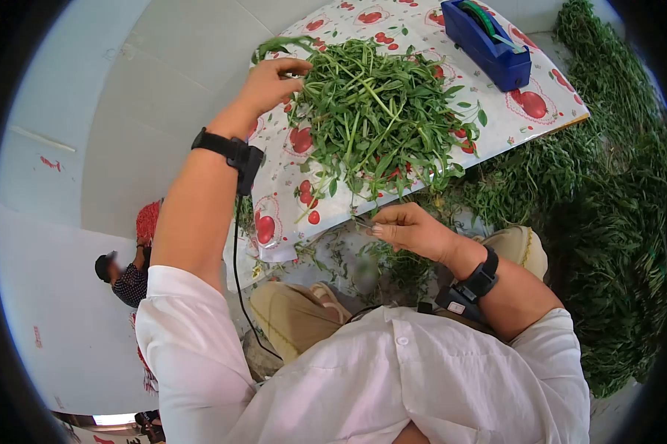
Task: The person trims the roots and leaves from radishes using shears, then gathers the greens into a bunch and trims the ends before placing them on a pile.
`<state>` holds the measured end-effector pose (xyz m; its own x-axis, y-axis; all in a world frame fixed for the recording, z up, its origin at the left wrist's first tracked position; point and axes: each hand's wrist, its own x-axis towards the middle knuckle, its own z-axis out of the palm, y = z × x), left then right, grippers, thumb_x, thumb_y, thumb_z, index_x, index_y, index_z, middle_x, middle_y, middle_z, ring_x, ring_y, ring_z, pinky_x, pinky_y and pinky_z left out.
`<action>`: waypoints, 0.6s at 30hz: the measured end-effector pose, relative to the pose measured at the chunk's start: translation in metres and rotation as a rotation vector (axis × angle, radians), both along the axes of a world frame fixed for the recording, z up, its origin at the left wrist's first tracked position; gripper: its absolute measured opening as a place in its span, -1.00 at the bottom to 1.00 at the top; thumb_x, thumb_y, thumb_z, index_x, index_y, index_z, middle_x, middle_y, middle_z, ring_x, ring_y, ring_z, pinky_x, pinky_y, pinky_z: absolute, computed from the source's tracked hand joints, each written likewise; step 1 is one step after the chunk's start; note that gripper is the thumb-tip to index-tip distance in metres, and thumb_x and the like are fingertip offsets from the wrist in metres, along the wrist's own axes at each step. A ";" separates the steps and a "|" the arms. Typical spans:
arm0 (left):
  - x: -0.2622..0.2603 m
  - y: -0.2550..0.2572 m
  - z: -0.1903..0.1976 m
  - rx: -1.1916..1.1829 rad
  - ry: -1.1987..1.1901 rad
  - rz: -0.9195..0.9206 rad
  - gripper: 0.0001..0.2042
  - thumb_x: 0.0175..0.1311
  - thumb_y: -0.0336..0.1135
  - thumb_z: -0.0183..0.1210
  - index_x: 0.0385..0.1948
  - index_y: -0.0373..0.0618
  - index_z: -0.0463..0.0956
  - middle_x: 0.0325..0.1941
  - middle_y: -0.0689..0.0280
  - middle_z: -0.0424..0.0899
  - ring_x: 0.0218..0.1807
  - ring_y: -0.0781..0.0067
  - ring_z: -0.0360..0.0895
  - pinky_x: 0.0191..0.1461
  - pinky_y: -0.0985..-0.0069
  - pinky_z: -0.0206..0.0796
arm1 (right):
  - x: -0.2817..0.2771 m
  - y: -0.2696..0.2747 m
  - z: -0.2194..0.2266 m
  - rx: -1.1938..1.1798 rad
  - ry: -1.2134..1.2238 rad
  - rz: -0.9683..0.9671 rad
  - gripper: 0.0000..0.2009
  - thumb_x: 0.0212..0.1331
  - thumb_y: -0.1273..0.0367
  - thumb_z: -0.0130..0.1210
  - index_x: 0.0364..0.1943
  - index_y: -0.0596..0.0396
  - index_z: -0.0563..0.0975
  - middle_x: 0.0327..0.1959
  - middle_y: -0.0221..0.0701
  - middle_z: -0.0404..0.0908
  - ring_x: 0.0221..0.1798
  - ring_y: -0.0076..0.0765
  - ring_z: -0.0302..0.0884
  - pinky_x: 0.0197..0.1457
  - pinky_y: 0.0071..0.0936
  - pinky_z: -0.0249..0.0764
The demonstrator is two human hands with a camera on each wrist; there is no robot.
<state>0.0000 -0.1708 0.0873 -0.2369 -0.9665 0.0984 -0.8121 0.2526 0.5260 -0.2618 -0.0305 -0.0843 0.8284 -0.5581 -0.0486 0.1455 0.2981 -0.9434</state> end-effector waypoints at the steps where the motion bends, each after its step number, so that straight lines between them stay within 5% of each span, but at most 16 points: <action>1: 0.005 0.001 0.002 -0.031 0.059 -0.028 -0.67 -0.05 -0.42 0.12 -0.14 -0.13 0.53 -0.28 0.27 0.61 -0.41 0.54 0.51 -0.40 0.57 0.37 | 0.001 0.000 0.000 0.000 -0.001 0.002 -0.71 0.15 0.21 0.06 -0.23 0.16 0.52 -0.58 -0.63 0.37 -0.50 -0.71 0.28 -0.46 -0.65 0.30; 5: 0.026 0.006 0.014 -0.137 0.112 0.098 -0.72 0.07 -0.28 0.11 -0.17 -0.12 0.54 -0.34 0.30 0.62 -0.38 0.56 0.52 -0.31 0.58 0.33 | 0.001 -0.002 0.003 0.013 0.004 0.019 -0.75 0.16 0.27 0.05 -0.22 0.19 0.52 -0.47 -0.56 0.49 -0.48 -0.70 0.34 -0.46 -0.68 0.32; 9: 0.054 0.017 0.033 -0.425 -0.325 0.469 -0.66 0.07 -0.19 0.12 -0.16 -0.17 0.52 -0.44 0.20 0.62 -0.39 0.41 0.55 -0.27 0.54 0.35 | 0.004 -0.002 -0.001 -0.012 0.013 0.018 -0.75 0.17 0.28 0.05 -0.21 0.19 0.52 -0.47 -0.55 0.49 -0.48 -0.69 0.35 -0.46 -0.67 0.33; 12: 0.086 0.024 0.043 -0.480 -0.631 0.457 -0.64 0.05 -0.18 0.13 -0.13 -0.15 0.51 -0.39 0.10 0.62 -0.33 0.27 0.57 -0.23 0.44 0.38 | 0.006 0.000 0.000 -0.011 0.012 0.002 -0.73 0.15 0.25 0.06 -0.22 0.19 0.52 -0.53 -0.58 0.43 -0.49 -0.69 0.31 -0.46 -0.65 0.32; 15: 0.093 0.043 0.054 0.051 -0.749 0.612 -0.66 0.03 -0.17 0.14 -0.14 -0.07 0.52 -0.28 0.09 0.61 -0.24 0.18 0.56 -0.16 0.33 0.38 | 0.009 0.001 0.000 0.011 0.021 0.000 -0.71 0.13 0.23 0.08 -0.22 0.19 0.52 -0.56 -0.58 0.40 -0.49 -0.69 0.29 -0.45 -0.64 0.31; 18: 0.107 0.056 0.051 0.211 -0.956 0.568 -0.71 0.02 -0.20 0.16 -0.17 0.01 0.55 -0.27 0.16 0.62 -0.22 0.17 0.56 -0.15 0.30 0.37 | 0.012 0.002 -0.001 0.010 0.034 0.001 -0.71 0.13 0.23 0.08 -0.23 0.20 0.52 -0.56 -0.58 0.40 -0.49 -0.68 0.29 -0.45 -0.63 0.32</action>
